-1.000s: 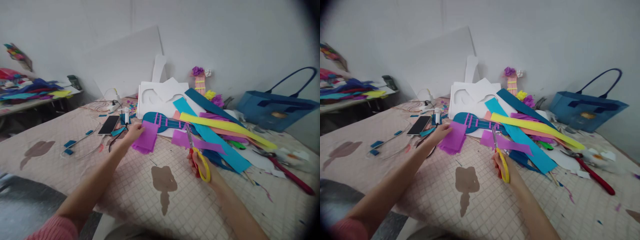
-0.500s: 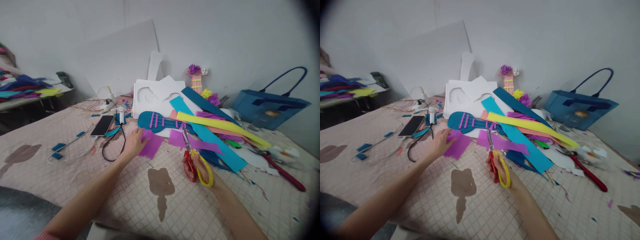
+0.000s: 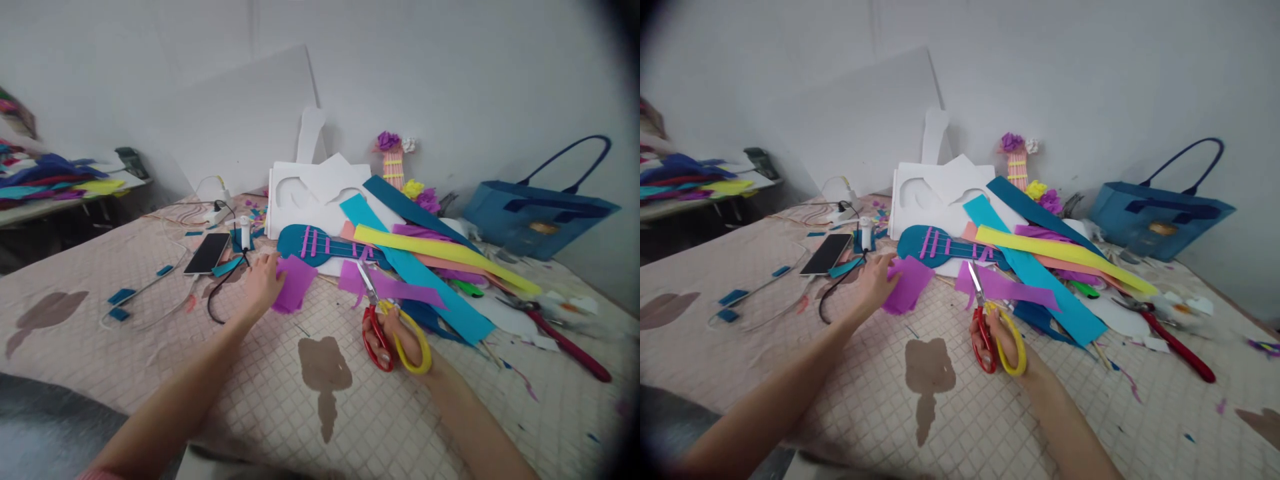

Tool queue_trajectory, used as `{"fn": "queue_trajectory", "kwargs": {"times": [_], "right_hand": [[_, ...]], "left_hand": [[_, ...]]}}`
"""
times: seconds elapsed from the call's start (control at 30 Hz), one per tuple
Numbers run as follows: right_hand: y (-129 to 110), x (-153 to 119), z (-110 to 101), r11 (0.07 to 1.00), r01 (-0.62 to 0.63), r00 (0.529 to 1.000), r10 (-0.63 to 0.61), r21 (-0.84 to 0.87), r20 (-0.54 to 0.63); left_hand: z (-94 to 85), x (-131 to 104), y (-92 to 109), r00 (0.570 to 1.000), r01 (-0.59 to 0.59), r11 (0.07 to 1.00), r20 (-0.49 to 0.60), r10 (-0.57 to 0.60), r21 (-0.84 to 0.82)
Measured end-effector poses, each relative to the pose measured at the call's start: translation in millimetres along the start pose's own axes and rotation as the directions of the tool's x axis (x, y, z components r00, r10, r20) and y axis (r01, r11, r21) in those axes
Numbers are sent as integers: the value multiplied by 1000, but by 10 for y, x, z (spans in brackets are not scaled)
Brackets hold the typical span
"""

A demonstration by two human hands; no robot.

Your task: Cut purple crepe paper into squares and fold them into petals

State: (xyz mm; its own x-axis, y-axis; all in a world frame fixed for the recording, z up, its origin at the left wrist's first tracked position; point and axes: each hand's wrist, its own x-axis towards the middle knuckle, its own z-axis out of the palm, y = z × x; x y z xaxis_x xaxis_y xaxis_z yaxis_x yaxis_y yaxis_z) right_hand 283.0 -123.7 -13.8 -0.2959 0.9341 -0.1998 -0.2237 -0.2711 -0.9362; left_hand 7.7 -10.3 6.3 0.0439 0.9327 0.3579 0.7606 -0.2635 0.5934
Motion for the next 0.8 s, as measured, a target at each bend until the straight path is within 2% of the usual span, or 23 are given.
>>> {"fn": "queue_trajectory", "kwargs": {"times": [0.07, 0.17, 0.27, 0.4, 0.5, 0.63, 0.73, 0.8], "right_hand": [[-14, -15, 30, 1000, -25, 999, 25, 17, 30], [-9, -36, 68, 998, -53, 996, 50, 34, 73], [7, -47, 78, 997, -66, 994, 61, 45, 94], [-5, -60, 63, 996, -67, 993, 60, 64, 102], [-41, -89, 72, 994, -79, 991, 70, 76, 116], [-141, -160, 106, 994, -68, 985, 54, 85, 162], [-289, -205, 64, 998, 3, 992, -10, 57, 122], [-421, -207, -28, 998, 57, 995, -57, 9, 77]], "left_hand": [[15, -24, 42, 1000, -19, 995, 5, 19, -96], [177, -87, 268, 984, -67, 949, 137, 114, -309], [428, -131, 596, 918, -25, 849, 325, 229, -528], [663, -107, 877, 823, 109, 711, 464, 327, -694], [704, -90, 876, 784, 185, 653, 511, 352, -735], [663, -73, 747, 778, 206, 659, 529, 339, -724], [617, 55, 713, 790, 136, 718, 512, 338, -683], [604, 233, 780, 813, 39, 767, 467, 349, -641]]}}
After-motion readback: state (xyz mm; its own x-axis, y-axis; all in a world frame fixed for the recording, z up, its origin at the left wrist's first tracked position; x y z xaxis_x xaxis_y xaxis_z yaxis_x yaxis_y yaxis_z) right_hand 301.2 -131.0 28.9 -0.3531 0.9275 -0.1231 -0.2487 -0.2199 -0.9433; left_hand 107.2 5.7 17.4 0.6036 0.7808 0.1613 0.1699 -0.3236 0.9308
